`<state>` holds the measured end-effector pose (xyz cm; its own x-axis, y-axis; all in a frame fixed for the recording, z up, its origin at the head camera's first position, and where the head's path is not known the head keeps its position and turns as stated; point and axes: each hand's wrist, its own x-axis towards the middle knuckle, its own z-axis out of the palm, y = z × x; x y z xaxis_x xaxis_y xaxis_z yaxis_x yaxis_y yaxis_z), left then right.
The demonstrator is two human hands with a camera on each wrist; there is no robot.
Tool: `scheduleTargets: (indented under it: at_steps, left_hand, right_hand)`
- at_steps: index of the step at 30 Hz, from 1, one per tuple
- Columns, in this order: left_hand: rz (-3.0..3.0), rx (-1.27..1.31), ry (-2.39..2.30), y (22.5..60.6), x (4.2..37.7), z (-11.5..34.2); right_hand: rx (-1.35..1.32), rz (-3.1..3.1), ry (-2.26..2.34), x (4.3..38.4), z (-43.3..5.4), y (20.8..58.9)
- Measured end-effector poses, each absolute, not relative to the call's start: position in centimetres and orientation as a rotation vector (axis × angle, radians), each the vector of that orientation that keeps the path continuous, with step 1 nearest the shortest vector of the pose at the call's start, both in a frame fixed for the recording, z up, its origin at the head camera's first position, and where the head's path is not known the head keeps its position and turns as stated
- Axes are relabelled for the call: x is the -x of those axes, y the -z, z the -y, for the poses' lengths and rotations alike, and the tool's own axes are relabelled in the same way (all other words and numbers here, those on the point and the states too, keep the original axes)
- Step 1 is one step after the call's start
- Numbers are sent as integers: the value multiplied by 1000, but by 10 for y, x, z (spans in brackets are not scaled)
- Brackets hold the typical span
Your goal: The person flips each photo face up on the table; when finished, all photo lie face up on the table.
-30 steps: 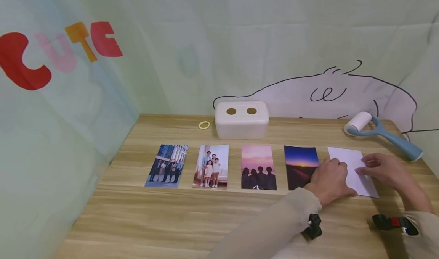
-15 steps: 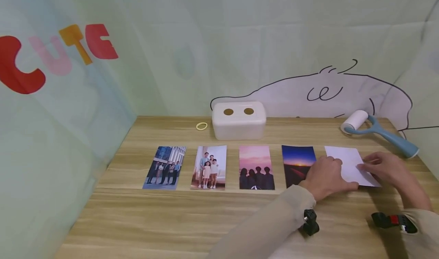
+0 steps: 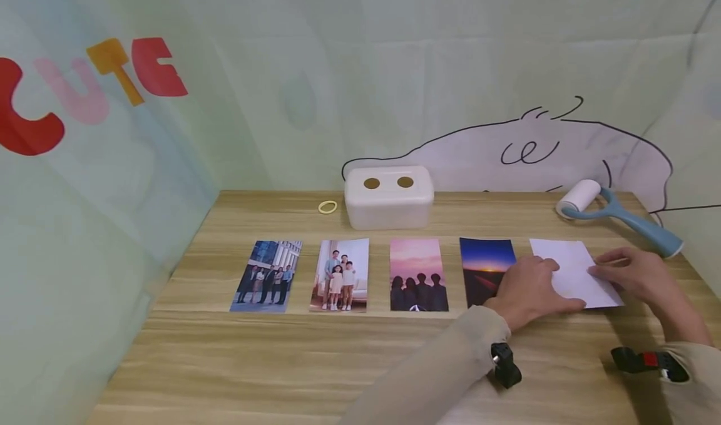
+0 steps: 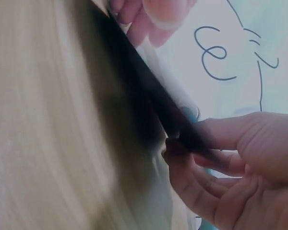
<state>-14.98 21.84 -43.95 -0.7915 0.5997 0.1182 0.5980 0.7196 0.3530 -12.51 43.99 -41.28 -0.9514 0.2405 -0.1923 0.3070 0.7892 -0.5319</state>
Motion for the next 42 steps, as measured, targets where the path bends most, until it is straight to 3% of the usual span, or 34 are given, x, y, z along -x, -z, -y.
scheduleTargets:
  at_steps: [22, 42]
  left_hand:
    - [-2585, -865, -1602, 445, 152, -204]
    - [-1945, -354, -2142, 435, 156, -201]
  right_hand:
    - [-263, -2796, 1397, 122, -409, 390]
    - [-107, -2650, 1512, 124, -400, 395]
